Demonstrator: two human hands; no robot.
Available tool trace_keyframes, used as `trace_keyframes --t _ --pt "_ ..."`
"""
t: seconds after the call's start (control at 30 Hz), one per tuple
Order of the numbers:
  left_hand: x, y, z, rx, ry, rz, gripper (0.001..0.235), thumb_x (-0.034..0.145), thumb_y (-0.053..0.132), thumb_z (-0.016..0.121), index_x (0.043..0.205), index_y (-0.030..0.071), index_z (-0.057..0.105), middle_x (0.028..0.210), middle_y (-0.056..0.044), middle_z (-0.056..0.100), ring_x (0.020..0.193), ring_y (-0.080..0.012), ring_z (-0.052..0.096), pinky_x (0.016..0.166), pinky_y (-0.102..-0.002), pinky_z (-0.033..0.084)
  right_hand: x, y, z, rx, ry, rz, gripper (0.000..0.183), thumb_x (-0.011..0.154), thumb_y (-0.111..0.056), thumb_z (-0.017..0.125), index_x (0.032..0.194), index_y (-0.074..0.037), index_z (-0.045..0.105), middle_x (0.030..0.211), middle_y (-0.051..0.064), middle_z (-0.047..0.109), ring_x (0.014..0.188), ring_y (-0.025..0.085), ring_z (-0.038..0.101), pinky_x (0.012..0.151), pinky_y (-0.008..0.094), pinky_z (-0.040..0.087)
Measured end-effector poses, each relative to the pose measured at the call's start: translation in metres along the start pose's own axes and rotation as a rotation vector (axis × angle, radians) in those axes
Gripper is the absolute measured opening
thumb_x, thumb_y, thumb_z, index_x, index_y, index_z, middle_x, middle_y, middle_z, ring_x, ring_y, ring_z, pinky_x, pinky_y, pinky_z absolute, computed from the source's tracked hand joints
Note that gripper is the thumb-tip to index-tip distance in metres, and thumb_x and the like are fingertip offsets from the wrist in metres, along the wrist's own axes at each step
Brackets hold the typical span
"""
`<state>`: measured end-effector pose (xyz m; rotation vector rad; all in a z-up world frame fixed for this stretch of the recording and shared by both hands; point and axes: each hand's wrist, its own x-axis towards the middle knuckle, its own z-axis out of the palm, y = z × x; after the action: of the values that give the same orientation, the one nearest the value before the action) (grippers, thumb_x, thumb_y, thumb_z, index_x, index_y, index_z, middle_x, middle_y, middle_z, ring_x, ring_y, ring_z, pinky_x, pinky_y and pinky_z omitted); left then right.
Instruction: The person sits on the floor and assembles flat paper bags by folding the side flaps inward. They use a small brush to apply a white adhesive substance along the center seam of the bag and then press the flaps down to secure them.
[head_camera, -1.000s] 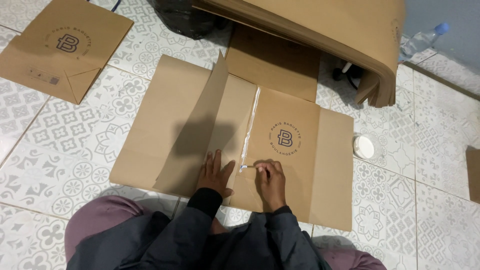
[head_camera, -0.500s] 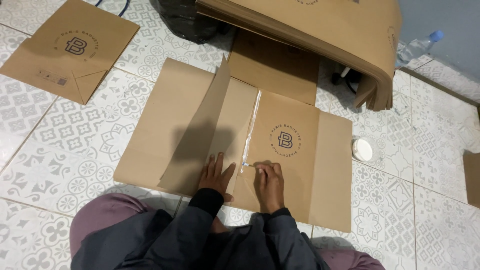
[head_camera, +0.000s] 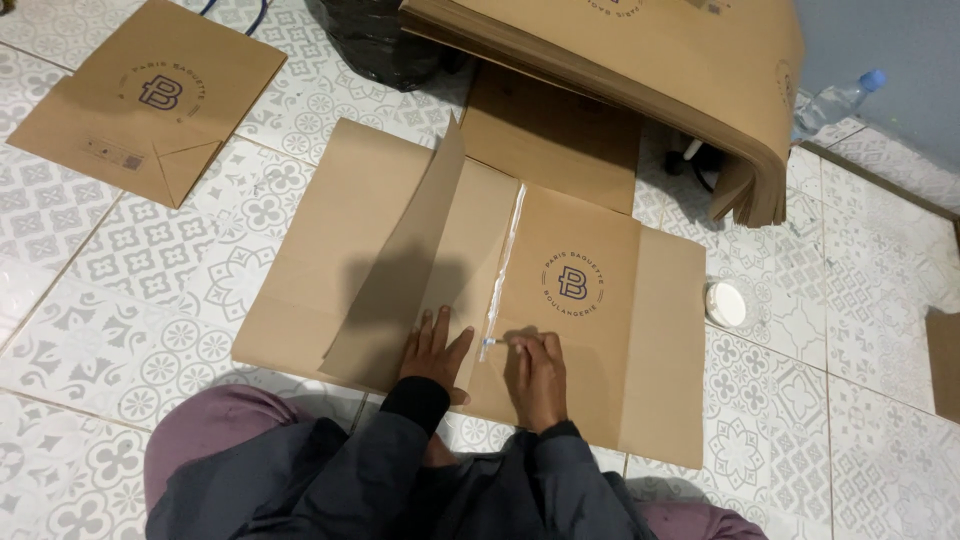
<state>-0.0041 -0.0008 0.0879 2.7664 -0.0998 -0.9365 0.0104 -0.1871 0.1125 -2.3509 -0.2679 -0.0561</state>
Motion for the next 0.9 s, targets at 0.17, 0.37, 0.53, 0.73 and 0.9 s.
trace_keyframes --t 0.17,0.37,0.53,0.73,0.9 --pt "-0.006 0.001 -0.008 0.019 -0.015 0.004 0.113 0.085 0.062 0.072 0.167 0.029 0.000 0.169 -0.020 -0.023 0.157 -0.0438 -0.013 0.128 -0.054 0.004 0.036 -0.039 -0.010 0.466 0.086 0.260 0.012 0.104 -0.002 0.053 0.103 -0.005 0.065 0.102 0.003 0.048 0.105 0.017 0.056 0.102 0.031 0.046" --pt "-0.010 0.001 -0.011 0.019 -0.020 0.013 0.112 0.086 0.061 0.071 0.167 0.028 0.001 0.169 -0.021 -0.022 0.157 -0.0444 -0.011 0.128 -0.053 0.005 0.041 -0.032 -0.007 0.074 0.033 0.092 0.010 0.104 -0.003 0.055 0.103 -0.003 0.065 0.099 0.007 0.052 0.107 0.024 0.063 0.096 0.034 0.051" --pt "-0.008 0.001 -0.010 0.008 -0.010 0.022 0.113 0.085 0.060 0.072 0.167 0.027 0.001 0.169 -0.021 -0.022 0.156 -0.0454 -0.013 0.127 -0.054 0.003 0.014 -0.080 -0.023 0.802 0.082 0.641 0.011 0.107 -0.015 0.047 0.102 -0.009 0.056 0.105 0.002 0.052 0.106 0.014 0.051 0.102 0.032 0.044" --pt "0.017 -0.006 0.022 -0.029 0.049 0.040 0.119 0.079 0.052 0.084 0.164 0.029 0.003 0.168 -0.017 -0.028 0.155 -0.0436 -0.022 0.127 -0.054 0.000 -0.037 0.019 0.015 -0.092 -0.049 -0.229 0.038 0.099 0.004 0.050 0.129 -0.006 0.070 0.102 0.007 0.053 0.097 0.021 0.062 0.093 0.026 0.050" --pt "0.024 -0.009 0.032 -0.046 0.155 0.060 0.123 0.071 0.052 0.092 0.161 0.027 0.011 0.170 -0.020 -0.018 0.156 -0.0463 -0.013 0.126 -0.057 0.005 -0.059 0.023 0.014 -0.089 -0.027 -0.300 0.017 0.098 0.004 0.056 0.107 0.000 0.070 0.099 0.009 0.055 0.091 0.020 0.064 0.087 0.026 0.052"
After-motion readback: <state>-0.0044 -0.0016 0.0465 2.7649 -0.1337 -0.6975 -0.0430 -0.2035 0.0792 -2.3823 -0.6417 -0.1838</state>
